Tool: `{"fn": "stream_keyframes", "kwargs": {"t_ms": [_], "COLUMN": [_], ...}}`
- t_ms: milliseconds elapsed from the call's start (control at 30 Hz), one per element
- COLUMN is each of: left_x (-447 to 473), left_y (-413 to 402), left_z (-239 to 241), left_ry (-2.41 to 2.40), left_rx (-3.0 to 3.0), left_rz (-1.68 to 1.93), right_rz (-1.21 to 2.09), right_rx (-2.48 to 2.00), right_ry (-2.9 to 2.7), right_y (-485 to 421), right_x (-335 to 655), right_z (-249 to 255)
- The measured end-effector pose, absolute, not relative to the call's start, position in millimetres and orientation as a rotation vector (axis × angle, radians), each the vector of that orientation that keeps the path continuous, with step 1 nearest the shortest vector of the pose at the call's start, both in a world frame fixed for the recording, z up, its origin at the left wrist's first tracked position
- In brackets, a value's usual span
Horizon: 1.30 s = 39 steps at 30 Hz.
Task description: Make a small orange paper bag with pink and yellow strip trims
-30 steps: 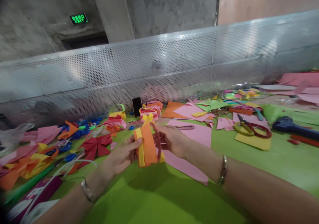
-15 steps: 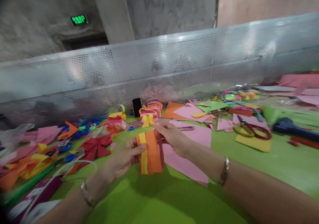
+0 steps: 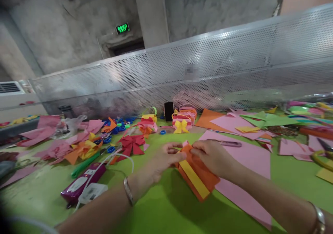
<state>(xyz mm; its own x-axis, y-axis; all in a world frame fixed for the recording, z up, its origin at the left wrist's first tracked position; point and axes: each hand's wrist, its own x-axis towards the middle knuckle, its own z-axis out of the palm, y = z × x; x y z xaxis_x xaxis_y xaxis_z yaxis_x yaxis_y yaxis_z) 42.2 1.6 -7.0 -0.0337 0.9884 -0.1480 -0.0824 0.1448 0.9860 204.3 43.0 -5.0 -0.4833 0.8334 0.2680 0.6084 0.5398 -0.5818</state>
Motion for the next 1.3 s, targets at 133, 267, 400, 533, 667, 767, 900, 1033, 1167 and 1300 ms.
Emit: {"fn": "stream_keyframes", "kwargs": {"t_ms": [133, 267, 400, 533, 667, 767, 900, 1033, 1167, 1300], "left_x": [41, 35, 28, 29, 28, 26, 27, 31, 33, 32], "left_y": [4, 9, 15, 17, 18, 21, 23, 20, 16, 16], "left_z": [0, 5, 2, -1, 0, 0, -2, -4, -5, -5], "left_ry": [1.227, 1.250, 1.273, 1.273, 1.218, 1.165, 1.156, 1.152, 1.141, 1.119], "left_rx": [1.130, 0.985, 0.866, 0.748, 0.689, 0.669, 0.649, 0.693, 0.777, 0.847], "left_rz": [1.253, 1.377, 1.449, 1.481, 1.585, 1.651, 1.574, 1.368, 1.296, 1.301], "right_rz": [0.629, 0.563, 0.770, 1.126, 1.464, 1.670, 1.640, 1.550, 1.457, 1.491], "right_rx": [-1.109, -1.139, -1.209, -1.176, -1.102, -1.049, -0.956, -0.988, -1.036, -1.011], "right_ry": [-2.280, -2.276, -2.179, -1.999, -1.641, -1.458, -1.553, -1.564, -1.598, -1.625], "right_y": [41, 44, 49, 50, 48, 46, 46, 52, 55, 53], "right_x": [204, 205, 206, 206, 204, 202, 201, 202, 202, 202], "right_z": [-4, -6, -8, -9, -7, -9, -15, -18, -17, -13]}}
